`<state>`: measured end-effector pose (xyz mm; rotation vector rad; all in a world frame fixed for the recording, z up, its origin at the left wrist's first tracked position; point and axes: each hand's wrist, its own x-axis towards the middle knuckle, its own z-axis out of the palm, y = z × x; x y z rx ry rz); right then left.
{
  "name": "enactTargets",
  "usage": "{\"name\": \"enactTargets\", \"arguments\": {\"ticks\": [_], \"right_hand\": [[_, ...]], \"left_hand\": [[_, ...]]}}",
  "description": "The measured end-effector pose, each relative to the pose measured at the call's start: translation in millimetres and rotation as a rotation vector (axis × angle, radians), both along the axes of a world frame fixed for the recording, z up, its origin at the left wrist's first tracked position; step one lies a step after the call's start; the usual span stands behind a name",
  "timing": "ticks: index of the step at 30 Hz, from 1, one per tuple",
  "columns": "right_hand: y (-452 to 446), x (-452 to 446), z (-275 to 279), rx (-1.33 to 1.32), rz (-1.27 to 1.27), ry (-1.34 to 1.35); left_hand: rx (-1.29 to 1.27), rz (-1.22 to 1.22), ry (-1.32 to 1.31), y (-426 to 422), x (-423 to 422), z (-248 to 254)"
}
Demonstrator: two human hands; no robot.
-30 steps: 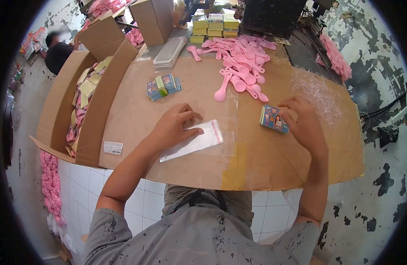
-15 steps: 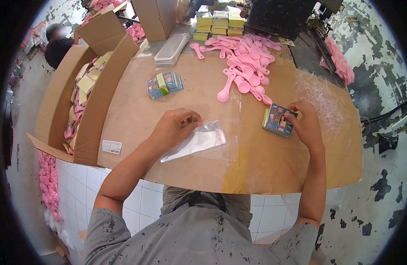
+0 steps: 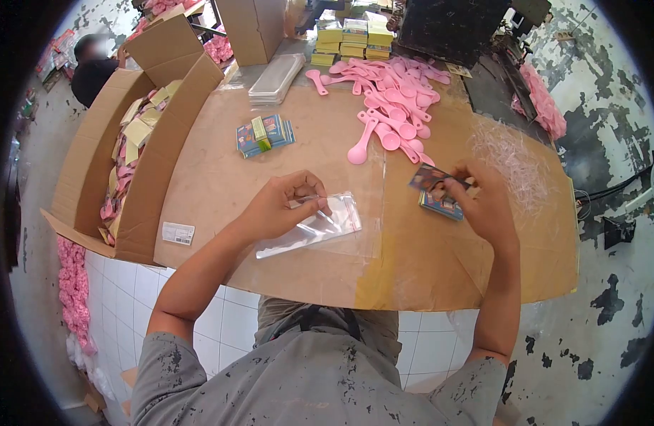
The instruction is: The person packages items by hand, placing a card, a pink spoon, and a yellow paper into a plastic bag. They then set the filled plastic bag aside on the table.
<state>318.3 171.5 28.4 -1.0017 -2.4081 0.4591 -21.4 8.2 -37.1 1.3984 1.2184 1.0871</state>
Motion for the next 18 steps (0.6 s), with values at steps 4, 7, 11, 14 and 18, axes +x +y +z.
{"name": "enactTargets", "arguments": {"ticks": [4, 7, 11, 14, 18], "right_hand": [[-31, -37, 4, -0.225, 0.161, 0.131], [-39, -62, 0, -0.258, 0.273, 0.114], [-39, -83, -11, -0.133, 0.392, 0.117], [-32, -83, -21, -0.024, 0.431, 0.044], [-35, -82, -21, -0.135, 0.314, 0.194]], "left_hand": [[-0.028, -0.183, -0.052, -2, 0, -4], [-0.015, -0.354, 0.111, -8, -7, 15], [-0.012, -0.363, -0.065, -3, -12, 6], [-0.031, -0.285, -0.229, -1, -12, 2], [-0.038, -0.102, -0.255, 2, -4, -5]]}}
